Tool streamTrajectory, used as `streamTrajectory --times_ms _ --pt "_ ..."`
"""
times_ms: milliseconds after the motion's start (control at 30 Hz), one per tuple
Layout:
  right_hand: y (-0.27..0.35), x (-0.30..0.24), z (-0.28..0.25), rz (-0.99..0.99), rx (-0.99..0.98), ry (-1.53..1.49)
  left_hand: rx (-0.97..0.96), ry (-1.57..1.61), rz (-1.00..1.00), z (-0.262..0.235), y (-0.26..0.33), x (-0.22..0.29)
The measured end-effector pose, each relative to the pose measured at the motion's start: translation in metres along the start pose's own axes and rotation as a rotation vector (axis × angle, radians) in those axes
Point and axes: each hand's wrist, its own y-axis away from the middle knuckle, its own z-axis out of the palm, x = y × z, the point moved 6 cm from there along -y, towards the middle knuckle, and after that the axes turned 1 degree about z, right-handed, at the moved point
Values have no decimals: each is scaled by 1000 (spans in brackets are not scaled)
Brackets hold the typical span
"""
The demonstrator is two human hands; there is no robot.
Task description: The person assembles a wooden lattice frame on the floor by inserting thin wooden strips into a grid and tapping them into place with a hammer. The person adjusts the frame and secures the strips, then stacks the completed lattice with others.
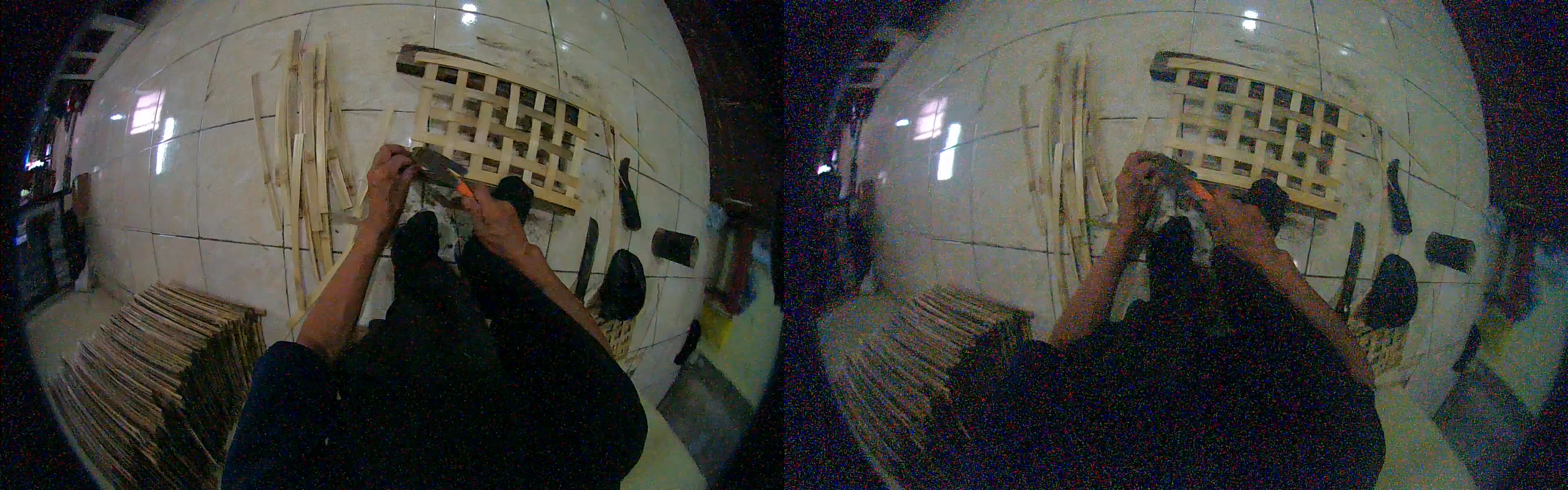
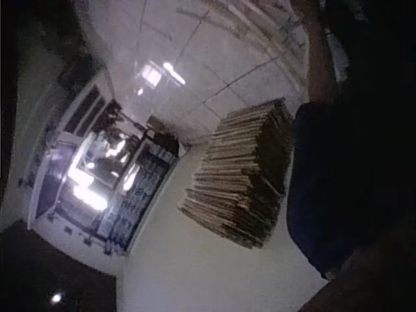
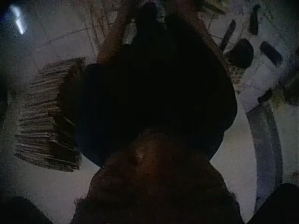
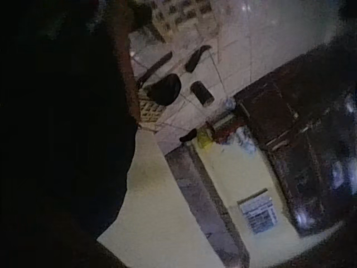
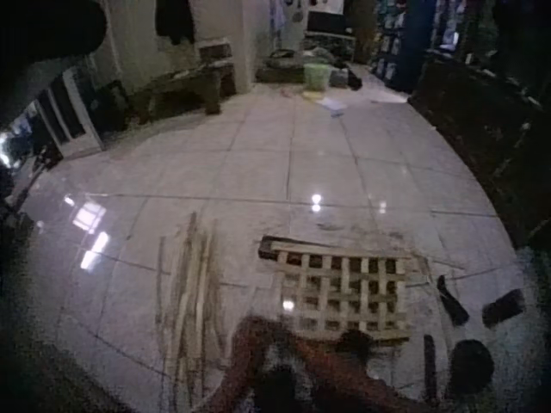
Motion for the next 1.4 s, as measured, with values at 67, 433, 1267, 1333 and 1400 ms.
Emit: streamTrajectory --times_ms 67,433,1267,1333,1400 --pt "-3 3 4 -16 -4 76 29 -3 72 -3 -1 1" --pt "-3 -3 -13 152 -23 -22 127 -311 11 -21 -2 -26" --pt "-18 -31 -26 -154 -54 173 -196 -455 -246 13 0 -65" --pt "-32 -11 -9 21 -184 204 -213 -480 -264 17 0 -65" --pt "-39 -11 -3 144 -221 211 -228 -495 -290 13 6 -65"
